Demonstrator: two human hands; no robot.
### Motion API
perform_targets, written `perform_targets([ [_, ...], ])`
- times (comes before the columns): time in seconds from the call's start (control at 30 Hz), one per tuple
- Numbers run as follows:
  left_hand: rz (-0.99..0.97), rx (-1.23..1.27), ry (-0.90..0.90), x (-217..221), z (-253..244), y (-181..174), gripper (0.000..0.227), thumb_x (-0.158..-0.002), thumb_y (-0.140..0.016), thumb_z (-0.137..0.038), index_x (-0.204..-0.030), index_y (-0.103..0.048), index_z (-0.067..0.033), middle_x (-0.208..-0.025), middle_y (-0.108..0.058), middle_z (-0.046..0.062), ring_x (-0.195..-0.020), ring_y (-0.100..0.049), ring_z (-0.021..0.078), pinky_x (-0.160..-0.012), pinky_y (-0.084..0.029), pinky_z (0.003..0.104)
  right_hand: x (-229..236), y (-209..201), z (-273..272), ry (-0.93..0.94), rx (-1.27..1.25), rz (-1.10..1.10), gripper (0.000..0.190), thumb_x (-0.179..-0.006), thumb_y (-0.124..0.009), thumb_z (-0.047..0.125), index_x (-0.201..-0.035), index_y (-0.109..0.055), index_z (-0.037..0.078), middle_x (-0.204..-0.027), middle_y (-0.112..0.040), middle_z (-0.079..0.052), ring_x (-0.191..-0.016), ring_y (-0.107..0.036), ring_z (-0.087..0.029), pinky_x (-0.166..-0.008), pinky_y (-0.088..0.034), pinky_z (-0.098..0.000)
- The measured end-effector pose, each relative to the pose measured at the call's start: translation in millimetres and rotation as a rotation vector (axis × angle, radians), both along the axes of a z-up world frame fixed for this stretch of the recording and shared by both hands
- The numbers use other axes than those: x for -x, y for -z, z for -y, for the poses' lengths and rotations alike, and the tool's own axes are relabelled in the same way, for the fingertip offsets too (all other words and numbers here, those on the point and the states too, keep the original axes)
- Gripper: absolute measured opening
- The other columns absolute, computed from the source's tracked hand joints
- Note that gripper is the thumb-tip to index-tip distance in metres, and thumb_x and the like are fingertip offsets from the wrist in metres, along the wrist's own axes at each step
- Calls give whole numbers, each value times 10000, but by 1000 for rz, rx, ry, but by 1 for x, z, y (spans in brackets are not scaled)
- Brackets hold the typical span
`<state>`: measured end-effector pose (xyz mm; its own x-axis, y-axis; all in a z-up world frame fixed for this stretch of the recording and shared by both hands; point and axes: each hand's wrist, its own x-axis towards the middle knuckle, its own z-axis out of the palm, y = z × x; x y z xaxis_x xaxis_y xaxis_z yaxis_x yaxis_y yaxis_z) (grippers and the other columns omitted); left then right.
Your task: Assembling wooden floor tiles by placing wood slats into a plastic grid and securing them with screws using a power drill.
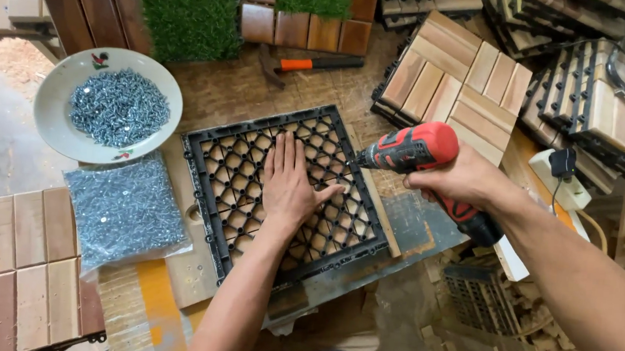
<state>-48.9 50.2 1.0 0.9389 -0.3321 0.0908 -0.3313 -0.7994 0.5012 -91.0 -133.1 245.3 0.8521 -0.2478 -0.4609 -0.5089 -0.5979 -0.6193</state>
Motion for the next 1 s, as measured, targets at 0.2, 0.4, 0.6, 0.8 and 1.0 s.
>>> perform_targets([
  [0.2,7,-28,-14,0,1,2,1207,-791,-640,-836,-1572,-340,33,-1700,-174,215,-1579,-119,367,-1289,4,457,-22,-5,1,-145,102,-133,130,-697,-777,73,-764,-745,-34,-564,-683,-174,-517,-680,-266,-563,-535,-362],
  [0.4,-36,-13,0,-1,2,6,1245,-775,-640,-849,-1595,-290,20,-1706,-125,213,-1584,-82,364,-1286,14,462,-46,3,0,-209,108,-187,133,-665,-785,51,-736,-711,-35,-520,-633,-162,-475,-656,-246,-522,-538,-352],
  [0.6,-47,-2,5,-2,2,6,1258,-769,-628,-864,-1592,-285,24,-1705,-121,220,-1584,-78,367,-1285,12,463,-55,2,-6,-210,115,-225,136,-653,-795,54,-702,-707,-37,-496,-620,-166,-443,-645,-245,-477,-527,-349],
  [0.8,-86,-29,8,-2,2,4,1264,-772,-622,-863,-1600,-265,22,-1713,-84,212,-1589,-39,359,-1284,48,459,-68,17,13,-349,227,-230,278,-643,-822,99,-856,-744,-62,-681,-716,-208,-662,-723,-276,-641,-562,-392],
  [1.0,-104,-31,23,-1,-1,-6,1247,-781,-611,-859,-1597,-273,21,-1712,-103,209,-1591,-45,348,-1284,38,456,-60,18,4,-577,410,-223,639,-537,-898,198,-1144,-730,95,-1066,-773,-177,-1079,-725,-340,-965,-545,-451],
])
